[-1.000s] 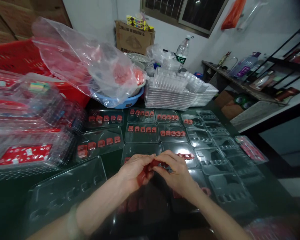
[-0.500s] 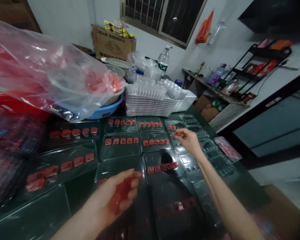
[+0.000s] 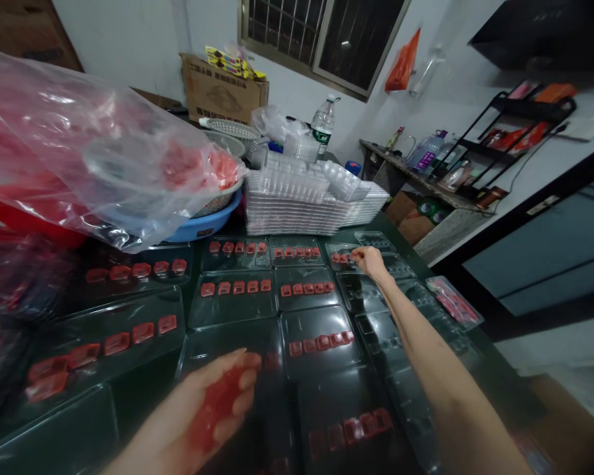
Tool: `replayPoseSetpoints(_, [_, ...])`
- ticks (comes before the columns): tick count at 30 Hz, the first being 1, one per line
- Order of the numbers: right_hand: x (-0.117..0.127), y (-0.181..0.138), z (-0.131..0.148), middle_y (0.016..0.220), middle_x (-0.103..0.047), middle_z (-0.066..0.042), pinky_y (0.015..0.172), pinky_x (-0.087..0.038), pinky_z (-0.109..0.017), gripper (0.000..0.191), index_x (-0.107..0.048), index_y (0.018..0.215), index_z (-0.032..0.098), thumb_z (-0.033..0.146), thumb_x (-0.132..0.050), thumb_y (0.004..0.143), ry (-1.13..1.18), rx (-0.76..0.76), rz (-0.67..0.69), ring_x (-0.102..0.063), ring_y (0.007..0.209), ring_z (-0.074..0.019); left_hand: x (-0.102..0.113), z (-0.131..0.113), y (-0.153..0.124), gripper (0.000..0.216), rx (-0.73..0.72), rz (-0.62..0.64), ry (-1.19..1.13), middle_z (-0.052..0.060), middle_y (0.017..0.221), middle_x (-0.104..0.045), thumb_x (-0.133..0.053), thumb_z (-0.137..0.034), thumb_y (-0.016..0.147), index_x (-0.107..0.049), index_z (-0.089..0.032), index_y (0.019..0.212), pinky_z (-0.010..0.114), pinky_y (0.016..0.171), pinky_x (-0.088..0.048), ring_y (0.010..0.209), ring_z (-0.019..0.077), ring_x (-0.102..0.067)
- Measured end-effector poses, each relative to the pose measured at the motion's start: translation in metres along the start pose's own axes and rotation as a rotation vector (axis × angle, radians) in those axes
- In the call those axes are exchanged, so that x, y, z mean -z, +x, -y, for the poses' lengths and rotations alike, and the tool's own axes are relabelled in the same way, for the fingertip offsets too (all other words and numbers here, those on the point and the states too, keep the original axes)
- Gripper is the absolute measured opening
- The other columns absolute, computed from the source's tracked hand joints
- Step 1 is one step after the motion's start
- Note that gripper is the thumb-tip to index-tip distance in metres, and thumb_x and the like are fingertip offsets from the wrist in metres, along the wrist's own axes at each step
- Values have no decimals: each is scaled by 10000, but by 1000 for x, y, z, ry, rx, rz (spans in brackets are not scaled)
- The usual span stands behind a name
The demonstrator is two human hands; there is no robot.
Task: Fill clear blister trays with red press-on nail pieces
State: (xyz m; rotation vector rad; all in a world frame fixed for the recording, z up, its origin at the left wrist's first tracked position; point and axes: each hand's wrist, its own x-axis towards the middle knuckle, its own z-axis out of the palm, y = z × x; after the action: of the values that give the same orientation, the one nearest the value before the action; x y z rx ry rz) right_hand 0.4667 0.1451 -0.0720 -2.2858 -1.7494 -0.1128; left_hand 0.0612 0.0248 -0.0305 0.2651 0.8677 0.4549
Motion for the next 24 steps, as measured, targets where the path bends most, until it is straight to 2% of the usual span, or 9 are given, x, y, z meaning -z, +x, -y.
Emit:
replayPoseSetpoints(8, [5,-11,12,788,-630,-134,695,-387,-233,232,-642,822,101,127,-419,766,-217,66,72,-569,783,-185,4,4,2,217,2,-1,-32,-14,652,-423,-587,-279,700,-556,-127,851,139,320,-219,445,40,-385])
replayPoseSetpoints(15, [3,-35,40,1005,-539,-181,784,-370,-293,271,-560,948,94,65,-338,795,-386,91,44,-478,977,-222,1,1,0,206,-13,54,-91,-1,664,-451,-574,-263,712,-548,-114,852,145,319,-259,473,61,-434])
replayPoseSetpoints(19, [10,-43,39,923,-567,-152,746,-386,-299,266,-533,996,117,78,-380,781,-383,89,39,-519,910,-219,0,-7,-7,203,-26,106,-253,38,683,-501,-533,-246,738,-542,-80,855,181,398,-388,567,115,-518])
replayPoseSetpoints(22, [19,-44,36,846,-580,-155,651,-405,-315,400,-395,1183,98,113,-401,783,-365,58,25,-560,796,-233,0,-12,-9,203,-60,125,-399,73,705,-534,-490,-230,761,-539,-59,858,247,523,-468,651,158,-556])
replayPoseSetpoints(24, [27,-48,46,878,-573,-165,626,-407,-326,474,-305,1253,93,174,-410,797,-317,22,-46,-564,774,-240,1,-13,-7,211,-95,116,-482,92,726,-552,-481,-234,765,-540,-54,858,291,596,-487,694,177,-569])
